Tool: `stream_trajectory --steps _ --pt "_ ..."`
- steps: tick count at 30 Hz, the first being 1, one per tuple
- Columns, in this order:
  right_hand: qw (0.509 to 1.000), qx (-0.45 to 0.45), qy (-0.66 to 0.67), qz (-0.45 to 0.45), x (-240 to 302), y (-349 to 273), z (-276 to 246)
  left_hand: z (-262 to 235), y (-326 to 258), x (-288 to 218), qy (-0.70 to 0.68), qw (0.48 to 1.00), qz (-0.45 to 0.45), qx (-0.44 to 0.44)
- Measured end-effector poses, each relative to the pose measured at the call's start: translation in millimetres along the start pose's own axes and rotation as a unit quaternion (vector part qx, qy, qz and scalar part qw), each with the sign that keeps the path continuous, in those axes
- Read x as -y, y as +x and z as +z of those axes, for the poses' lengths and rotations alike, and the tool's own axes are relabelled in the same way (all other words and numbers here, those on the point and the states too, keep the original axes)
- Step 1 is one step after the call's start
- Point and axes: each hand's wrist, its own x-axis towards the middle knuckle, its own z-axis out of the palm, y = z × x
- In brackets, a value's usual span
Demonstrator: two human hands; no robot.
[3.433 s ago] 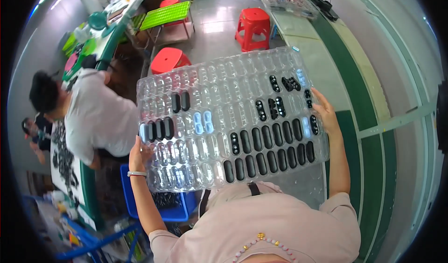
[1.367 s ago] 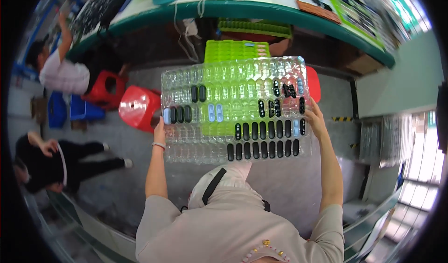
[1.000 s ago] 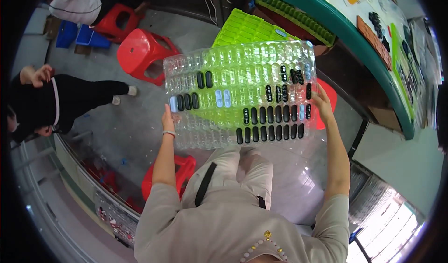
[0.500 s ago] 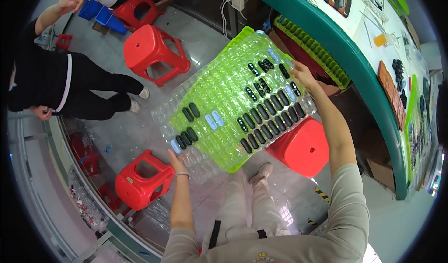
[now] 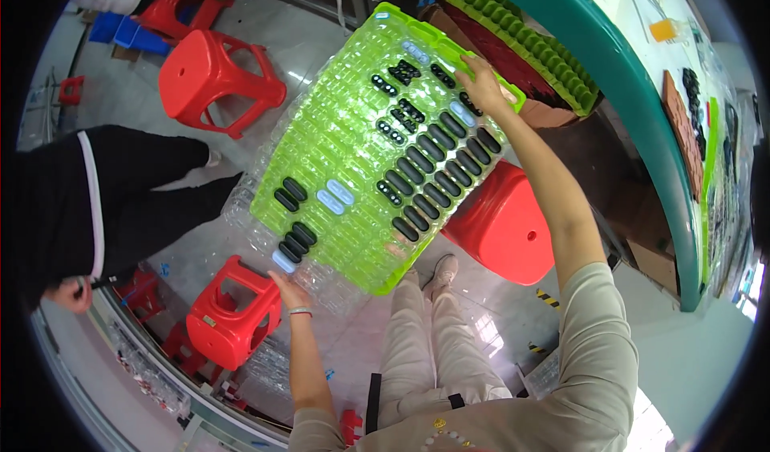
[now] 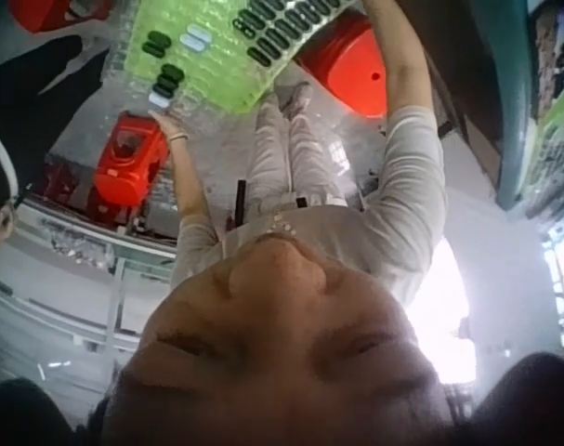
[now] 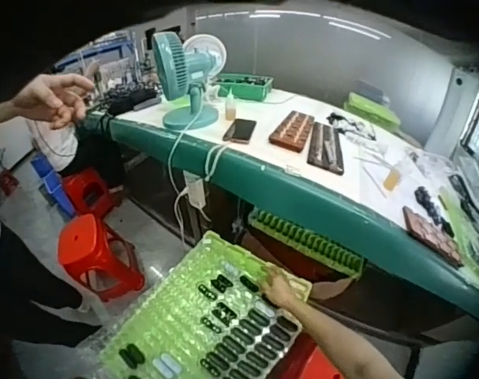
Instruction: The person organizes black plastic components by hand, taking them from a storage bin and placing them into a clear blister packing tray.
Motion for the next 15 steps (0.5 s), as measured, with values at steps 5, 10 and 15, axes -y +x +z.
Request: stream_trajectory --steps 5,10,15 --pt "0.975 -0.212 0.019 0.061 -27 -95 -46 -5 -12 -13 0.084 0.987 0.058 -0.122" --pt "0.946 -0.028 -0.224 0.231 -38 -231 -36 -13 -60 -13 0.279 0.918 0.185 -0.213" --pt "0.911 0.157 -0.310 0.222 -60 -262 -28 -60 -95 -18 0.301 0.910 0.106 -0.265"
